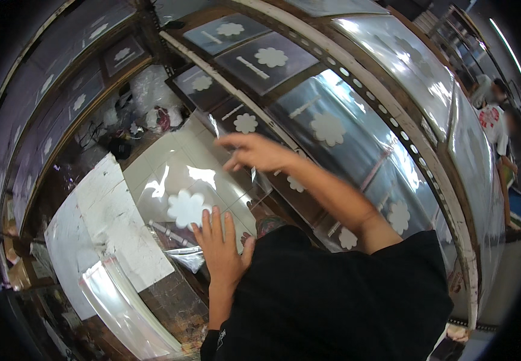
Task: The person repeatedly picks up white decorative panels with flower cutouts from a workbench and places them onto a multi-tiered metal shelving unit. The person handles the panels one at a time, arranging them on the shelves.
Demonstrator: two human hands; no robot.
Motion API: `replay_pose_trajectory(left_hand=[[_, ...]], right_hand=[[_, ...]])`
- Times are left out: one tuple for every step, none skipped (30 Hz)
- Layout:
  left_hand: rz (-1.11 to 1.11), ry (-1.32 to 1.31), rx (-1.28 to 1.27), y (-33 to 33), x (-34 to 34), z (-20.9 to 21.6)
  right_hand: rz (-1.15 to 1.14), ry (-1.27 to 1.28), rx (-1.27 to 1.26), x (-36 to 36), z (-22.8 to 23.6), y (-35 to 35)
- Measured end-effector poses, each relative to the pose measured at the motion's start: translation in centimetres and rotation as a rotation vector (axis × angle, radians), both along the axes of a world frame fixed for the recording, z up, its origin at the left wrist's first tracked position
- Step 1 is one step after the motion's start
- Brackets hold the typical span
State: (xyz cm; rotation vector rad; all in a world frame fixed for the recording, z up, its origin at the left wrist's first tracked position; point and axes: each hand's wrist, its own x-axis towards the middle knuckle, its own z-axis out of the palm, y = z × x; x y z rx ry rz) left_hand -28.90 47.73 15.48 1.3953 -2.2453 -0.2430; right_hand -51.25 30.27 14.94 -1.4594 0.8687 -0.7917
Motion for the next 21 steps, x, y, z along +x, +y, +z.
replay_pose_trajectory(left_hand=[[-0.010, 0.025, -0.025, -0.2, 0.1, 0.1], [-0.007, 0.054, -0.055, -0.5, 0.4, -0.2], [0.037, 0.053, -0.051, -0.7, 1.0, -0.7], [0.078, 0.055, -0.046, -0.8, 1.8, -1.5], [0.125, 0.056, -0.042, -0.9, 2.5, -2.4], [0.186, 0.045, -0.033, -0.9, 3.4, -3.2], [0.228, 0.034, -0.019, -0.9, 4.6, -4.2], [0.265, 0.026, -0.004, -1.0, 5.8, -5.2], [0.308, 0.014, 0.011, -0.9, 6.9, -6.3], [0.351, -0.013, 0.027, -0.7, 8.0, -7.3], [0.392, -0.039, 0.044, -0.4, 9.1, -8.4], [0.433, -0.063, 0.057, -0.2, 10.0, -9.3], [0.461, -0.086, 0.068, 0.0, 10.9, -10.1], [0.489, -0.109, 0.079, 0.2, 11.6, -10.9], [0.513, -0.131, 0.090, 0.3, 12.1, -11.4], [0.529, -0.134, 0.125, 0.3, 12.5, -11.6], [0.528, -0.139, 0.125, 0.4, 12.7, -12.0], [0.528, -0.144, 0.124, 0.5, 12.8, -12.5], [0.529, -0.149, 0.123, 0.6, 12.9, -12.9], [0.517, -0.176, 0.086, 0.7, 12.9, -13.4], [0.503, -0.203, 0.051, 0.8, 12.8, -13.6]], right_hand=[[-0.105, -0.007, -0.046, -2.7, 1.9, 0.5], [-0.227, 0.020, -0.001, -5.5, 3.4, 1.0], [-0.338, 0.042, 0.046, -8.0, 4.3, 1.6], [-0.405, 0.090, 0.022, -11.1, 4.6, 2.3], [-0.466, 0.137, -0.002, -13.9, 4.8, 3.3], [-0.591, 0.091, 0.026, -16.1, 4.9, 4.5], [-0.716, 0.044, 0.055, -18.2, 4.8, 5.8], [-0.788, -0.030, 0.055, -20.5, 4.2, 7.7], [-0.854, -0.109, 0.055, -22.3, 3.2, 9.5], [-0.950, -0.160, 0.078, -23.1, 2.8, 11.0], [-1.045, -0.210, 0.101, -23.5, 2.3, 12.4], [-1.142, -0.260, 0.120, -23.9, 2.0, 13.8], [-1.209, -0.291, 0.119, -24.5, 0.9, 15.1], [-1.278, -0.321, 0.117, -25.2, -0.5, 16.4], [-1.350, -0.352, 0.114, -25.4, -1.5, 17.4], [-1.402, -0.332, 0.110, -24.8, -2.3, 18.2], [-1.454, -0.311, 0.106, -24.3, -2.9, 18.9], [-1.506, -0.290, 0.102, -23.9, -3.6, 19.4], [-1.516, -0.309, 0.097, -23.9, -4.4, 19.7], [-1.525, -0.329, 0.093, -23.9, -5.3, 20.0], [-1.536, -0.346, 0.090, -23.8, -5.7, 20.1]])
